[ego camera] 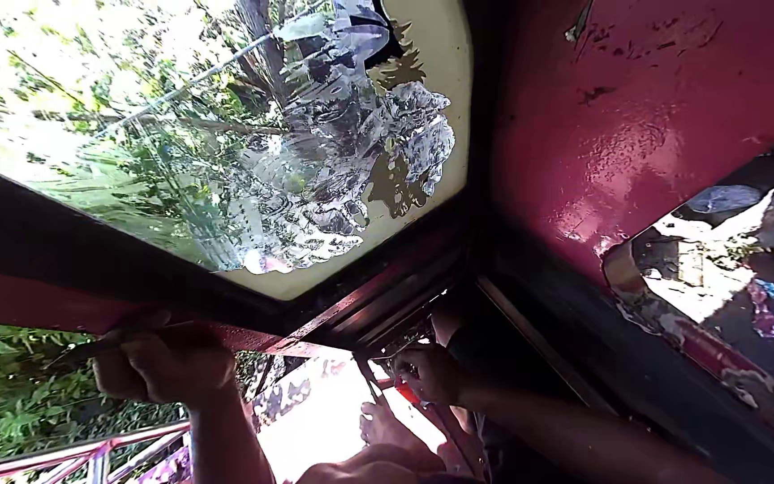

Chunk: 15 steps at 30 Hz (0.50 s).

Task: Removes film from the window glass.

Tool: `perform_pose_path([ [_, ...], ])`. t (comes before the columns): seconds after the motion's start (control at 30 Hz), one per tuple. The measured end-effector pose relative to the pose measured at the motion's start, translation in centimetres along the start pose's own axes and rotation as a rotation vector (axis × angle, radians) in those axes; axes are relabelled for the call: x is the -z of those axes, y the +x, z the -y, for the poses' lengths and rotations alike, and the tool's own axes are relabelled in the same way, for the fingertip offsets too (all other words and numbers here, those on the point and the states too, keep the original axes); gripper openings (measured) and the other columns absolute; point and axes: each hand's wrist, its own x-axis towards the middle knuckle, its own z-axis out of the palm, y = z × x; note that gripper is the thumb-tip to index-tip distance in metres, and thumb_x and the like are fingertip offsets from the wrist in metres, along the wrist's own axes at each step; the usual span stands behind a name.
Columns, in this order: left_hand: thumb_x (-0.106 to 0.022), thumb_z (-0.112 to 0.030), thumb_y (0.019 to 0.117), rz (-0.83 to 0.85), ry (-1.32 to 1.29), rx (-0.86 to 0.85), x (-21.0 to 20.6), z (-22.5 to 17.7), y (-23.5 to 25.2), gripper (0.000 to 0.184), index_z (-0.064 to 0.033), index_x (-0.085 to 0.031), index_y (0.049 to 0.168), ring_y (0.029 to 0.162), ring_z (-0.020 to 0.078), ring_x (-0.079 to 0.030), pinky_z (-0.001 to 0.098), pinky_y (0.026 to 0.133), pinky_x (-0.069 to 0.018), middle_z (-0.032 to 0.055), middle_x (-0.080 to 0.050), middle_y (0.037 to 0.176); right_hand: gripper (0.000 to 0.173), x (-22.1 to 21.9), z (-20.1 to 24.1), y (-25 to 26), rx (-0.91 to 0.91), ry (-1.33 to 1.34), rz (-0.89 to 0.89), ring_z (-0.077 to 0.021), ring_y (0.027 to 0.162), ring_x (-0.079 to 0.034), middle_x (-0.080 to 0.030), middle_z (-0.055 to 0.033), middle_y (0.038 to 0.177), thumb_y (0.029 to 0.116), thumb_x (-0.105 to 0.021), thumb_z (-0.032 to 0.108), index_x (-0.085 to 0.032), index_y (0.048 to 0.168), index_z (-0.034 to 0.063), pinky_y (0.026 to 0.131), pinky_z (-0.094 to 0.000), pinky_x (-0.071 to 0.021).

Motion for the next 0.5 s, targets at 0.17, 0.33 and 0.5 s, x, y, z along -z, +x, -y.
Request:
perform_pose_path([
  [0.17, -0.048, -0.020, 0.1031, 0.016, -0.019, -0.005, 0.2, 0.1, 0.0, 0.023, -0.0172, -0.068, 0.091, 0.086, 0.0051, -0.068, 0.0274, 0.081, -0.0566, -0.0091, -0.070, 0.087, 0.031, 0.6, -0.2, 0.5, 0.067, 0.056, 0.091, -0.0331, 0.113, -0.068, -0.068, -0.0180, 0.129, 0.0947, -0.068, 0.016, -0.071, 0.123, 0.0025, 0.101, -0.0502, -0.0512],
  [0.33, -0.047, -0.021, 0.1042, 0.016, -0.018, 0.002, 0.6, 0.3, 0.0, 0.024, -0.0163, -0.068, 0.093, 0.086, 0.0055, -0.068, 0.0276, 0.081, -0.0566, -0.0085, -0.070, 0.087, 0.020, 6.2, 2.5, 1.9, 0.319, 0.073, -0.591, -0.0154, 0.076, -0.070, -0.075, -0.0121, 0.092, 0.0952, -0.066, 0.016, -0.077, 0.101, 0.0008, 0.071, -0.0318, -0.0598],
  [0.5, -0.043, -0.015, 0.1028, -0.026, -0.005, 0.051, 0.5, 0.1, 0.0, 0.023, -0.0110, -0.064, 0.093, 0.084, 0.0087, -0.067, 0.0310, 0.080, -0.0570, -0.0047, -0.068, 0.084, 0.031, 14.8, 3.6, 6.4, 0.528, -0.240, -1.126, -0.0177, 0.078, -0.065, -0.068, -0.0176, 0.106, 0.0903, -0.066, 0.006, -0.074, 0.120, 0.0008, 0.066, -0.0293, -0.0561],
])
